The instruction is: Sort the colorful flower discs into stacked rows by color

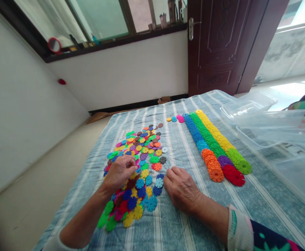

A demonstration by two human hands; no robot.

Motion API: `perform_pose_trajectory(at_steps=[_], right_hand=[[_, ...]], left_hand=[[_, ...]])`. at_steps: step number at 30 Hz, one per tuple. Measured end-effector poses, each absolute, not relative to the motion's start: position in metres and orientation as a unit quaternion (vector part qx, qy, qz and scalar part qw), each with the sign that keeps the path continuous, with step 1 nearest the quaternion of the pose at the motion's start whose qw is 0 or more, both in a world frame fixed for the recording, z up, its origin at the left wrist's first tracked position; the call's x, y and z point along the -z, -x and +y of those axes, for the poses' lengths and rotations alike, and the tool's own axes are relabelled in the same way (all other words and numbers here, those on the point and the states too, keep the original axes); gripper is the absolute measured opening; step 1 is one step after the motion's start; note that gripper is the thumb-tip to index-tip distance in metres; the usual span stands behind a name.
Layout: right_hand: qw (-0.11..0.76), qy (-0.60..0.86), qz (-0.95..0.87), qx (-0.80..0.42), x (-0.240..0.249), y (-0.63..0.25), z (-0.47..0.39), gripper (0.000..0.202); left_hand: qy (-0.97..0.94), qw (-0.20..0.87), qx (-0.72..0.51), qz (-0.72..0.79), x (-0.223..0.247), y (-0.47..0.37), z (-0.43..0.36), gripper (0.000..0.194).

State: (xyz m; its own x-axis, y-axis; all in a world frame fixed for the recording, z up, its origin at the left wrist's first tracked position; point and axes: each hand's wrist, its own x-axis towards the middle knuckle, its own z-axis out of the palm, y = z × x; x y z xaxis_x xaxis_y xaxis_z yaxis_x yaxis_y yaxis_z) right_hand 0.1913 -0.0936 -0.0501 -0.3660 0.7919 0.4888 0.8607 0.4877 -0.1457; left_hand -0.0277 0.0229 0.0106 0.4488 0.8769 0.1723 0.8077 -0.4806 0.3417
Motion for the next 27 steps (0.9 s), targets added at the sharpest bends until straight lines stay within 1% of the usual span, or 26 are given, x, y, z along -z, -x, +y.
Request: perform_pose_trajectory(at_steps=[3, 9, 17, 19, 22, 23, 25, 27], right_hand=[[0.254, 0.503, -0.823, 0.069, 0.050, -0.191, -0.094, 0.016], [0.256, 0.500, -0.824, 0.077, 0.048, -0.192, -0.094, 0.016], [0.253, 0.499, -0.826, 0.071, 0.048, -0.191, -0.094, 0.016], [0.254, 0.500, -0.825, 0.070, 0.049, -0.191, -0.094, 0.015], [0.254, 0.502, -0.824, 0.068, 0.049, -0.191, -0.094, 0.014], [0.255, 0.502, -0.824, 0.068, 0.050, -0.191, -0.094, 0.014], [0.257, 0.500, -0.824, 0.068, 0.050, -0.191, -0.094, 0.014], [0.257, 0.499, -0.825, 0.067, 0.050, -0.191, -0.094, 0.014]], left_hand=[[-0.837, 0.092, -0.158, 0.516, -0.015, 0.031, 0.034, 0.010], [-0.848, 0.084, -0.108, 0.511, -0.014, 0.030, 0.049, 0.011], [-0.794, 0.091, -0.126, 0.587, -0.013, 0.033, 0.064, 0.012], [-0.787, 0.063, -0.123, 0.601, -0.013, 0.034, 0.066, 0.012], [-0.779, -0.015, -0.129, 0.613, -0.013, 0.036, 0.066, 0.013], [-0.780, -0.021, -0.138, 0.609, -0.013, 0.037, 0.066, 0.014], [-0.785, 0.008, -0.160, 0.599, -0.015, 0.040, 0.064, 0.015], [-0.786, 0.067, -0.178, 0.588, -0.017, 0.042, 0.062, 0.014]])
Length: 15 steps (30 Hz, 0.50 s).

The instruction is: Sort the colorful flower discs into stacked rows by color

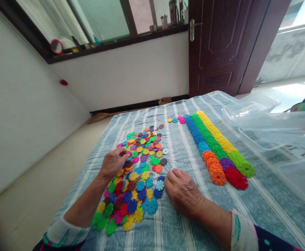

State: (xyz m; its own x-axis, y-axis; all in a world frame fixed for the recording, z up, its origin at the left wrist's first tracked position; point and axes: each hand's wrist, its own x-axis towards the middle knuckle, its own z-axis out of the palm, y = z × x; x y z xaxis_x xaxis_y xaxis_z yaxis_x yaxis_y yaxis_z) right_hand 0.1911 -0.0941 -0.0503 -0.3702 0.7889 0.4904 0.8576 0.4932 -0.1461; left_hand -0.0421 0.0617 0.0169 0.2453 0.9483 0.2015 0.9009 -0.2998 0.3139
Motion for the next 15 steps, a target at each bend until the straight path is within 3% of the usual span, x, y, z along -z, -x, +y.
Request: perform_pose_trajectory(at_steps=[5, 15], right_hand=[[0.260, 0.498, -0.824, 0.072, 0.049, -0.191, -0.094, 0.015], [0.259, 0.501, -0.823, 0.073, 0.049, -0.191, -0.094, 0.015]], left_hand=[[-0.777, 0.182, -0.163, 0.580, -0.021, 0.040, 0.053, 0.011], [-0.846, 0.062, -0.090, 0.522, -0.011, 0.030, 0.057, 0.020]])
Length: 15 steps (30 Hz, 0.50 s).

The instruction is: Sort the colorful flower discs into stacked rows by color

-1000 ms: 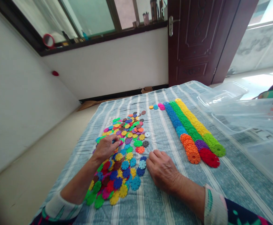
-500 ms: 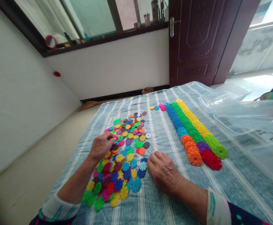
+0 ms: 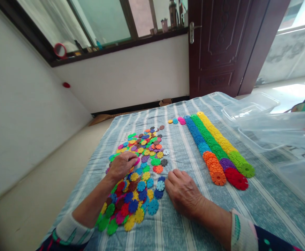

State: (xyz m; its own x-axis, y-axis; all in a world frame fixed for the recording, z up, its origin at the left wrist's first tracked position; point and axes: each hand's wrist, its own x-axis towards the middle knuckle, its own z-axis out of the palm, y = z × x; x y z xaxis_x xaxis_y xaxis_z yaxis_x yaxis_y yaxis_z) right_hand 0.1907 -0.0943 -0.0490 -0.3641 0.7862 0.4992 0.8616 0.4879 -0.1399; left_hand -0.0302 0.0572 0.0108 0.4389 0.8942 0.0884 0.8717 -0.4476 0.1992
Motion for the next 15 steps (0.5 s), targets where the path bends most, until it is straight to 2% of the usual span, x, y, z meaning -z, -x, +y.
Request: perform_pose_trajectory(at_steps=[15], right_hand=[[0.254, 0.501, -0.824, 0.073, 0.0524, -0.1907, -0.0942, 0.014]], left_hand=[[-0.843, -0.004, -0.026, 0.538, -0.0121, 0.0279, 0.0521, 0.018]])
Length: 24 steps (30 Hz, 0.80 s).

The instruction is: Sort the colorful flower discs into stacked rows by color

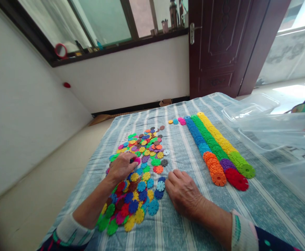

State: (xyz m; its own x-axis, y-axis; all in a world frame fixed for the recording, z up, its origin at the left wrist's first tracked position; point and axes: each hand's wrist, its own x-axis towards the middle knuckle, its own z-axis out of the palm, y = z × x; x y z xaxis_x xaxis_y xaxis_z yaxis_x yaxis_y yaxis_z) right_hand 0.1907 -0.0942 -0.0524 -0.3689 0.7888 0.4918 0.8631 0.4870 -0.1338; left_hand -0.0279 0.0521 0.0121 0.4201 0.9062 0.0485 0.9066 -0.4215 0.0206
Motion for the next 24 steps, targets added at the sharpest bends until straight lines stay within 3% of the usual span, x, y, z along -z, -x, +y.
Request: perform_pose_trajectory(at_steps=[24], right_hand=[[0.275, 0.499, -0.817, 0.087, 0.054, -0.187, -0.091, 0.013]], left_hand=[[0.854, -0.161, 0.130, -0.477, -0.027, 0.013, 0.035, 0.013]])
